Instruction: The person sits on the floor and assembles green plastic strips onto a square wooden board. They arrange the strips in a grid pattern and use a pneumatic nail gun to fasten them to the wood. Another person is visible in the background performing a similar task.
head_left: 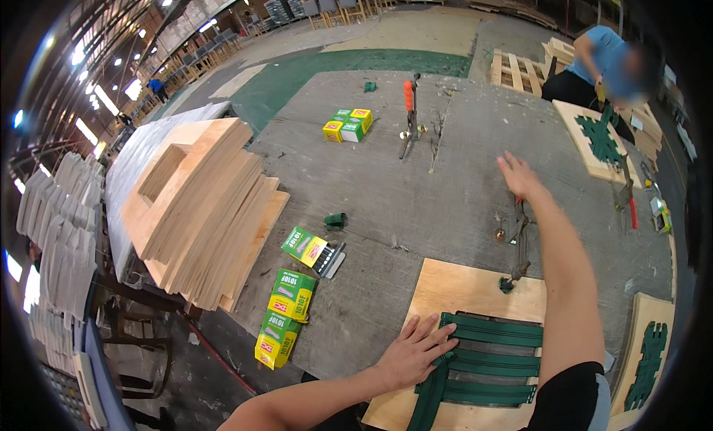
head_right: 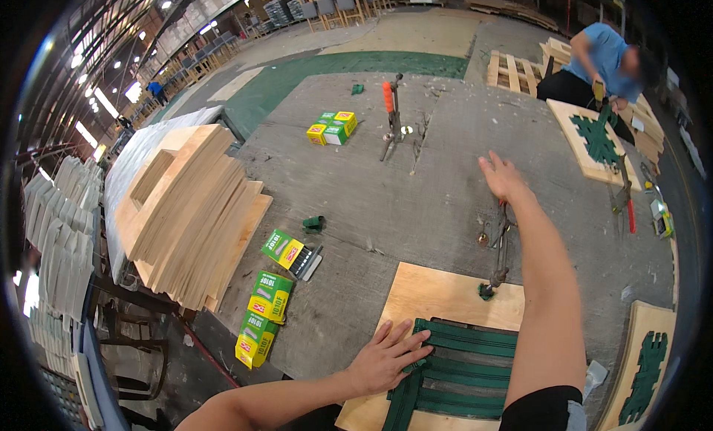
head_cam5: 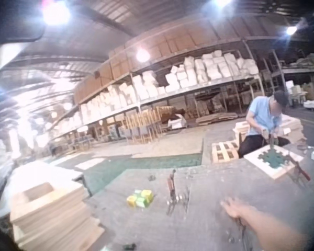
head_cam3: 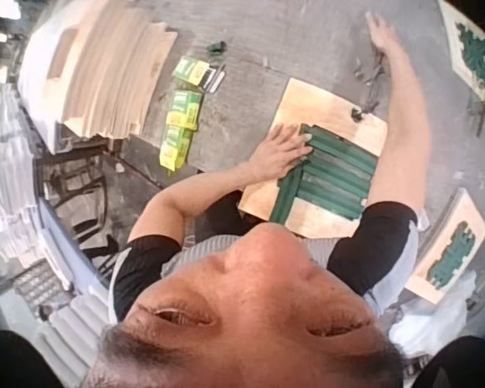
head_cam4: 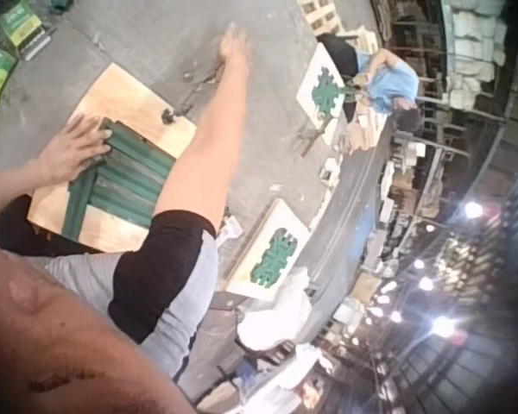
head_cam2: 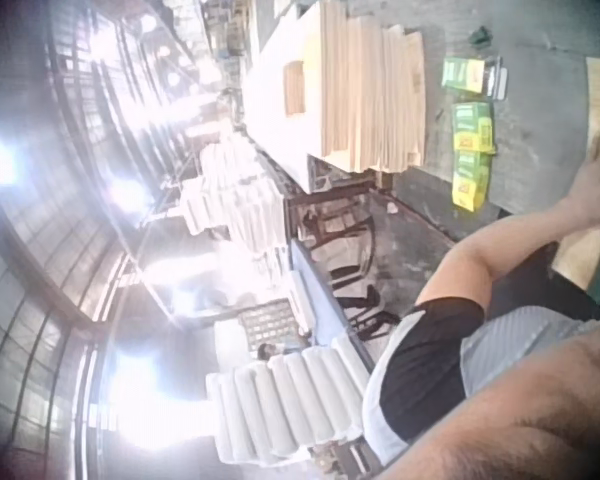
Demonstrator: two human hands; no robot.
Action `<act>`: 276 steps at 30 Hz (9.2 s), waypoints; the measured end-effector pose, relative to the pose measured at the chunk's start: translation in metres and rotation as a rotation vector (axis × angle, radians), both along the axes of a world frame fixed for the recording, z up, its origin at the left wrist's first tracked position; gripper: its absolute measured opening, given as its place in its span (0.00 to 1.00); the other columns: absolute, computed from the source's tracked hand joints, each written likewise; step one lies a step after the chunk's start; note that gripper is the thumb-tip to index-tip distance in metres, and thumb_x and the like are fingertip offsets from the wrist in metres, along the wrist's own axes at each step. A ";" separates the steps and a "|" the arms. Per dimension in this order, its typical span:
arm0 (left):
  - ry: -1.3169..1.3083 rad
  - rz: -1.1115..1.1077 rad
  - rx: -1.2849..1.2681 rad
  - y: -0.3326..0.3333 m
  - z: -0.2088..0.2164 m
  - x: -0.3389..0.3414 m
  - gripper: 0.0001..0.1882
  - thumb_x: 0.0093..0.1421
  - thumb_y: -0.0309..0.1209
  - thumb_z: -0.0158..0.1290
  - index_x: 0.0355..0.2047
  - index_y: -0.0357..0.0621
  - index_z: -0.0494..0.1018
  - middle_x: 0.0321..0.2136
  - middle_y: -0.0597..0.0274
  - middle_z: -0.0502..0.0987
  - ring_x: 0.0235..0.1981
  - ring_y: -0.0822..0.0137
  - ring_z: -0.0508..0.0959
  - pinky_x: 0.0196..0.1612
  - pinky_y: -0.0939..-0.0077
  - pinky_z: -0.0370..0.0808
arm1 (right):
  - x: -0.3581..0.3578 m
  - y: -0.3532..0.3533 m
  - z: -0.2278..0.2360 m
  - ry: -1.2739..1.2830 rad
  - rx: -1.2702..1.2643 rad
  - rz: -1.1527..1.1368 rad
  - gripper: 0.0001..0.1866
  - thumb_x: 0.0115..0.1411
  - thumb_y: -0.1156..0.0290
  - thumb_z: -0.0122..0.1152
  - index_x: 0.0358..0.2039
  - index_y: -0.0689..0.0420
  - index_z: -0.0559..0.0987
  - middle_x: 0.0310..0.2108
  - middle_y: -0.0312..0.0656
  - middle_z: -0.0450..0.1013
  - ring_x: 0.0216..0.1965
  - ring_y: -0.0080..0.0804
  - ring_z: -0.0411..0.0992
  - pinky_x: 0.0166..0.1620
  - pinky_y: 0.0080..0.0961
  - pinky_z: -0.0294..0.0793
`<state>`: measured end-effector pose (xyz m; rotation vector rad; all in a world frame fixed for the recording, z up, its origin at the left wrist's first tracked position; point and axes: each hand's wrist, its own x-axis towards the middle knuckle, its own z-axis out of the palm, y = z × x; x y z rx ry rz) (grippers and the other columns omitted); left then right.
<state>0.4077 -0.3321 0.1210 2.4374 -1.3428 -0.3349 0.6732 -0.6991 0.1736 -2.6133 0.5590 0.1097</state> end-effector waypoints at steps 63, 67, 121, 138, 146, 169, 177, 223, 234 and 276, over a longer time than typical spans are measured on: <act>0.705 0.169 -0.223 -0.025 0.061 -0.087 0.11 0.62 0.31 0.64 0.43 0.40 0.81 0.29 0.65 0.80 0.28 0.72 0.78 0.33 0.75 0.76 | -0.592 0.273 -0.072 -0.482 0.979 -0.366 0.08 0.65 0.76 0.65 0.43 0.64 0.80 0.29 0.33 0.78 0.30 0.16 0.73 0.34 0.18 0.72; 0.393 0.171 -0.162 -0.032 0.048 -0.081 0.14 0.56 0.32 0.68 0.40 0.38 0.81 0.29 0.58 0.82 0.30 0.68 0.81 0.34 0.71 0.78 | -0.597 0.272 -0.062 -0.415 0.725 -0.404 0.13 0.62 0.75 0.69 0.47 0.63 0.80 0.29 0.35 0.77 0.30 0.19 0.74 0.35 0.19 0.73; 0.306 0.241 -0.074 -0.070 0.072 0.018 0.15 0.60 0.27 0.54 0.48 0.45 0.80 0.37 0.49 0.84 0.38 0.52 0.85 0.44 0.60 0.83 | -0.531 0.258 -0.033 -0.286 1.791 -0.487 0.26 0.74 0.68 0.51 0.69 0.57 0.61 0.49 0.51 0.77 0.45 0.46 0.81 0.48 0.40 0.82; 0.185 0.272 -0.215 -0.076 0.040 0.015 0.15 0.58 0.39 0.64 0.43 0.46 0.85 0.35 0.48 0.83 0.38 0.50 0.84 0.43 0.58 0.80 | -0.488 0.261 -0.023 -0.277 1.641 -0.498 0.26 0.75 0.61 0.50 0.70 0.53 0.61 0.37 0.42 0.77 0.25 0.31 0.75 0.33 0.33 0.78; 0.205 0.336 -0.192 -0.079 0.034 0.013 0.18 0.57 0.44 0.64 0.46 0.54 0.85 0.40 0.52 0.83 0.41 0.54 0.84 0.45 0.62 0.80 | -0.383 0.212 -0.029 -0.419 2.029 -0.589 0.11 0.75 0.55 0.49 0.43 0.48 0.73 0.25 0.32 0.74 0.18 0.24 0.67 0.32 0.31 0.75; 0.966 0.654 -0.405 -0.119 0.039 0.088 0.20 0.69 0.21 0.42 0.57 0.45 0.75 0.33 0.55 0.79 0.22 0.67 0.73 0.20 0.68 0.74 | -0.445 0.251 -0.036 -0.635 0.964 -0.287 0.17 0.69 0.69 0.61 0.55 0.62 0.77 0.24 0.32 0.72 0.23 0.16 0.68 0.28 0.18 0.69; 0.251 0.291 -0.330 -0.098 0.031 0.074 0.21 0.60 0.28 0.59 0.54 0.39 0.77 0.41 0.49 0.82 0.35 0.56 0.82 0.39 0.61 0.79 | -0.485 0.276 -0.043 -0.653 0.755 -0.117 0.14 0.68 0.70 0.62 0.51 0.60 0.79 0.24 0.38 0.75 0.23 0.21 0.71 0.29 0.21 0.70; 0.836 0.568 -0.352 -0.100 0.036 0.051 0.12 0.65 0.34 0.58 0.36 0.37 0.83 0.18 0.63 0.75 0.14 0.70 0.71 0.16 0.71 0.68 | -0.337 0.151 -0.027 -0.647 0.252 -0.153 0.08 0.61 0.74 0.64 0.42 0.57 0.81 0.41 0.47 0.80 0.43 0.49 0.79 0.44 0.41 0.78; 0.786 0.591 -0.235 -0.095 0.036 0.061 0.12 0.65 0.34 0.54 0.37 0.37 0.82 0.18 0.61 0.74 0.15 0.69 0.72 0.17 0.68 0.71 | -0.318 0.158 -0.034 -0.521 0.270 -0.124 0.09 0.61 0.72 0.65 0.43 0.53 0.82 0.40 0.44 0.80 0.43 0.47 0.79 0.45 0.40 0.77; 0.151 0.566 -0.585 -0.024 0.014 0.003 0.20 0.61 0.21 0.51 0.53 0.45 0.77 0.42 0.54 0.78 0.44 0.53 0.80 0.47 0.61 0.78 | -0.285 0.144 -0.035 -0.356 0.069 -0.087 0.06 0.63 0.70 0.63 0.35 0.58 0.81 0.39 0.49 0.75 0.42 0.51 0.76 0.47 0.45 0.76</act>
